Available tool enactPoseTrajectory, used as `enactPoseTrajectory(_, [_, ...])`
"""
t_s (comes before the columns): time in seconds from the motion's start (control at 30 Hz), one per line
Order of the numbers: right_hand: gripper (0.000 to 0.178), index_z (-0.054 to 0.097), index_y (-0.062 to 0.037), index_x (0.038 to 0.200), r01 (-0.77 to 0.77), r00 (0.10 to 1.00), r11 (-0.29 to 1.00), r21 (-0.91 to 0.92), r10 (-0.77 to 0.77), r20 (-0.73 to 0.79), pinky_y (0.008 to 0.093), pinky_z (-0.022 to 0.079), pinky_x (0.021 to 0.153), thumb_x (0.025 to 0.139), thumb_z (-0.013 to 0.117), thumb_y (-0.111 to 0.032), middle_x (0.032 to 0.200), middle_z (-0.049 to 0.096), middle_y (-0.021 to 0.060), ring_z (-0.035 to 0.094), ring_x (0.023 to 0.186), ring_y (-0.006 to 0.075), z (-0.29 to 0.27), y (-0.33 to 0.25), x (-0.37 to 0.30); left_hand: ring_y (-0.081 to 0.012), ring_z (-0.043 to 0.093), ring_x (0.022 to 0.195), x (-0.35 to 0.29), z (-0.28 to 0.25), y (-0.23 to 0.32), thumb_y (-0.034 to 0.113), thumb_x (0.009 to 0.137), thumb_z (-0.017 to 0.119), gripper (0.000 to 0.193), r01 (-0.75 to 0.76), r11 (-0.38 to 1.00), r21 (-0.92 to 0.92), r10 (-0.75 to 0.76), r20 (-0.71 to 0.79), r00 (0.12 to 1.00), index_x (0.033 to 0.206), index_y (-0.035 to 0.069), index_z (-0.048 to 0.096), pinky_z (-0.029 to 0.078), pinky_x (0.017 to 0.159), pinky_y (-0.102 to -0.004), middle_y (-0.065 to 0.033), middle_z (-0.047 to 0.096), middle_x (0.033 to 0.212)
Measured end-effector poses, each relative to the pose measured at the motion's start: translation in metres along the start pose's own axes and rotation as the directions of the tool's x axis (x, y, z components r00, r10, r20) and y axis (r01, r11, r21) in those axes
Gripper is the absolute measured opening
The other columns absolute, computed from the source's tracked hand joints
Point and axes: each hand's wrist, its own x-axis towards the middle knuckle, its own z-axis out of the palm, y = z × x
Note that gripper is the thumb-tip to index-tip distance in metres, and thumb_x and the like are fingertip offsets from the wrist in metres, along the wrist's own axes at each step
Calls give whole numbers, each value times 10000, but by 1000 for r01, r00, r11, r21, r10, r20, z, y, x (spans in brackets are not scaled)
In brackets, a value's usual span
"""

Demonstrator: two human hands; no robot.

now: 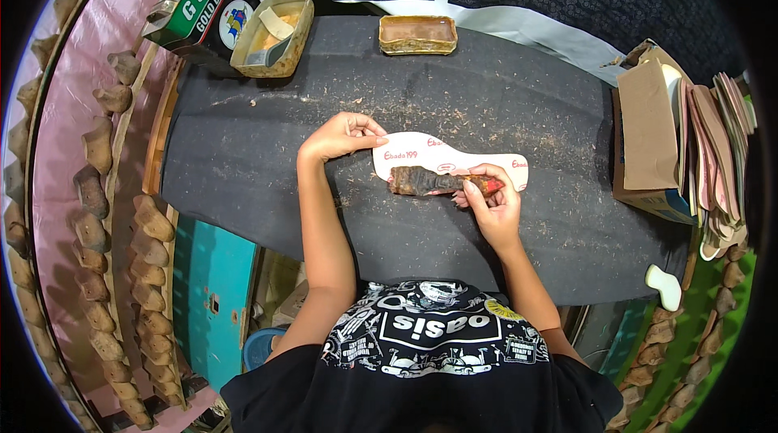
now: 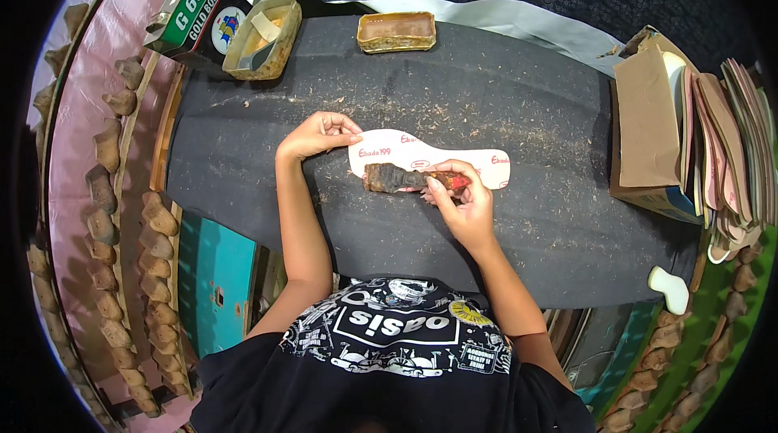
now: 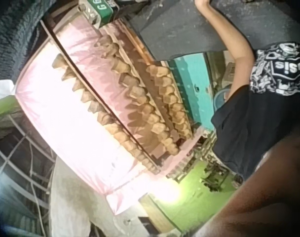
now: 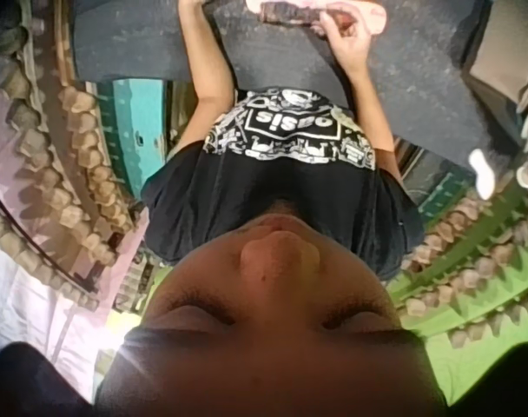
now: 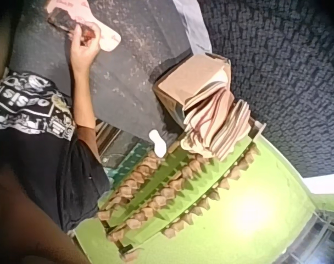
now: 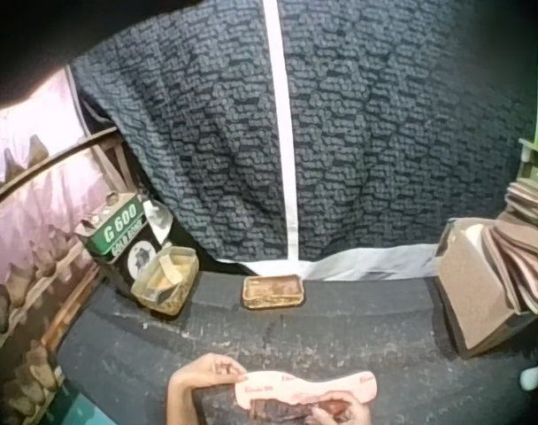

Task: Apply glue to shoe sole components using a brush in a workshop setting.

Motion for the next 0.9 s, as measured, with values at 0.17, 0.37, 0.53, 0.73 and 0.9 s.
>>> enactPoseTrajectory(0.17, [167,487,5,888,262,965,913,-312,-252,71,180,424,574,739,561,8,785,580,48,520,651,55,-14,-11,3,-24,506,615,1,0,-3,104,723,627,172,16,999,-46,-16,7,1000,831,-24,588,387,519,-143,-22,594,731])
enactPoseTrajectory(0.37, [127,471,-12,834,295,941,867,-401,-337,-36,175,384,535,727,527,24,725,482,8,466,590,45,-46,-20,6,-27,510,611,3,0,-5,105,723,626,180,-11,997,-71,11,-1,1000,837,-27,582,385,512,-146,-24,595,741])
enactPoseTrajectory(0.53, [127,478,1,848,251,956,954,-164,-271,-110,187,426,541,735,535,14,747,551,50,512,611,64,-47,-20,5,-21,502,601,1,-1,0,108,724,626,173,18,999,-46,-18,17,1000,828,-23,581,373,500,-141,-18,593,735])
enactPoseTrajectory(0.73, [128,474,12,888,130,991,987,-99,-131,-5,189,439,522,777,524,-29,821,576,94,515,601,67,-21,-12,1,-6,472,572,2,3,2,117,730,622,175,20,998,-52,-20,7,1000,834,-18,580,343,472,-138,-12,590,730])
enactPoseTrajectory(0.9, [116,477,12,884,166,985,973,-163,-170,-12,182,422,526,785,514,-36,815,585,89,501,603,56,-35,-13,8,-16,493,590,1,0,-4,120,732,623,183,15,999,-43,-15,2,1000,838,-21,575,365,494,-139,-19,590,730])
